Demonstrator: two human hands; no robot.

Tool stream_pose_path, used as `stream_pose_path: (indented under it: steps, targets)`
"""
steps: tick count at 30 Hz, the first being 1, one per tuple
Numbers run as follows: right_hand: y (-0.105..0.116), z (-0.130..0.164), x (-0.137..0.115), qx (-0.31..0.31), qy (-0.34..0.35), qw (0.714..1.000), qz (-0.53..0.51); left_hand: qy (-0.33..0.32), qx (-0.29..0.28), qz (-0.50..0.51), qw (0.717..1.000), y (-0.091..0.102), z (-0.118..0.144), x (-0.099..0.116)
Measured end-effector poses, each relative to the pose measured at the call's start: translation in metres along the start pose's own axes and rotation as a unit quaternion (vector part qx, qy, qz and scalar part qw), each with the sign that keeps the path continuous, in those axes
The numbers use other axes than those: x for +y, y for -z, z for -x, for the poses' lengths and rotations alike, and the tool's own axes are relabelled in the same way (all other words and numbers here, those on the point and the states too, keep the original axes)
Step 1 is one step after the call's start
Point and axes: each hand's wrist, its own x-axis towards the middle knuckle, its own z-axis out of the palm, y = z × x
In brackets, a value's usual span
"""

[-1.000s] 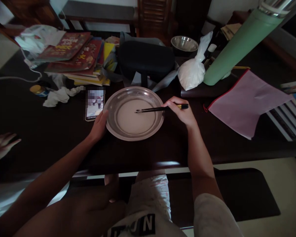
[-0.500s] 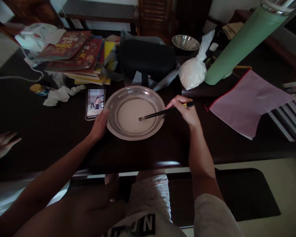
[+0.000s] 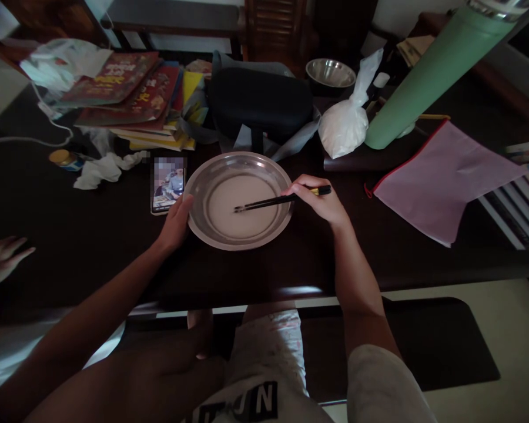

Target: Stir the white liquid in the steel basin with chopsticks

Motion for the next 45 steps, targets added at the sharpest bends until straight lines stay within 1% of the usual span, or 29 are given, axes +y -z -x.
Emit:
stream_pose_path:
  steps: [1, 4, 5, 6, 10, 11, 15, 16, 20, 21, 26, 27, 31, 32, 36, 37, 42, 43, 45]
  targets:
    - [0.0001, -0.0001, -0.0003, 0.011, 0.003, 1.000, 0.006, 0.000, 0.002, 0.001, 1.000, -0.0001, -0.0001, -0.0004]
    - [0.0030, 0.0004, 0.0003, 0.070, 0.008, 0.997, 0.019, 0.005, 0.006, -0.004, 1.000, -0.0002, -0.0003, -0.0010]
    - [0.0037, 0.0007, 0.0008, 0.079, 0.008, 0.997, 0.017, 0.008, 0.006, -0.005, 1.000, -0.0002, -0.0003, -0.0010]
    - [0.0038, 0.0009, 0.0012, 0.074, 0.007, 0.997, 0.012, 0.010, 0.006, -0.004, 1.000, -0.0001, -0.0003, -0.0012]
    - [0.0009, 0.0006, 0.0011, 0.006, -0.002, 1.000, 0.004, 0.014, 0.002, 0.011, 1.000, -0.0004, -0.0003, -0.0013]
    - [0.0007, 0.0004, 0.0007, 0.006, 0.000, 1.000, 0.010, 0.014, 0.001, 0.011, 1.000, -0.0004, -0.0002, -0.0010]
    - [0.0033, 0.0004, 0.0004, 0.068, 0.009, 0.997, 0.024, 0.014, 0.003, -0.002, 1.000, -0.0008, 0.0004, 0.0006]
    - [0.0037, 0.0005, 0.0006, 0.070, 0.008, 0.997, 0.020, 0.015, 0.004, -0.001, 1.000, -0.0008, 0.0005, 0.0008]
    - [0.0013, 0.0001, 0.0007, 0.016, 0.003, 1.000, 0.006, 0.013, 0.001, 0.001, 1.000, -0.0009, 0.0004, 0.0010]
    - [0.0008, 0.0000, 0.0005, 0.011, 0.004, 1.000, 0.009, 0.013, 0.001, -0.002, 1.000, -0.0008, 0.0005, 0.0015]
    - [0.0034, 0.0007, -0.0002, 0.071, 0.011, 0.997, 0.023, 0.019, -0.003, -0.023, 1.000, -0.0002, 0.0013, 0.0049]
    - [0.0036, 0.0009, 0.0000, 0.067, 0.010, 0.998, 0.018, 0.019, -0.005, -0.025, 1.000, -0.0002, 0.0014, 0.0049]
    - [0.0016, 0.0001, 0.0014, 0.006, 0.002, 1.000, 0.007, 0.017, 0.001, -0.013, 1.000, -0.0002, 0.0007, 0.0016]
    - [0.0015, -0.0002, 0.0015, 0.007, 0.003, 1.000, 0.011, 0.017, 0.002, -0.010, 1.000, -0.0003, 0.0006, 0.0007]
    - [0.0037, -0.0001, 0.0011, 0.068, 0.006, 0.997, 0.027, 0.015, -0.003, -0.002, 1.000, -0.0007, 0.0008, 0.0000]
    - [0.0038, 0.0002, 0.0008, 0.071, 0.003, 0.997, 0.025, 0.014, -0.005, -0.001, 1.000, -0.0008, 0.0009, 0.0003]
    - [0.0010, 0.0003, -0.0003, 0.009, -0.002, 1.000, 0.020, 0.004, -0.007, -0.003, 1.000, -0.0008, 0.0006, 0.0010]
    - [0.0011, 0.0002, -0.0005, 0.014, 0.002, 1.000, 0.025, 0.005, -0.005, -0.006, 1.000, -0.0007, 0.0005, 0.0010]
    - [0.0025, 0.0000, -0.0006, 0.044, 0.009, 0.998, 0.031, 0.009, -0.001, -0.015, 1.000, -0.0006, 0.0003, 0.0012]
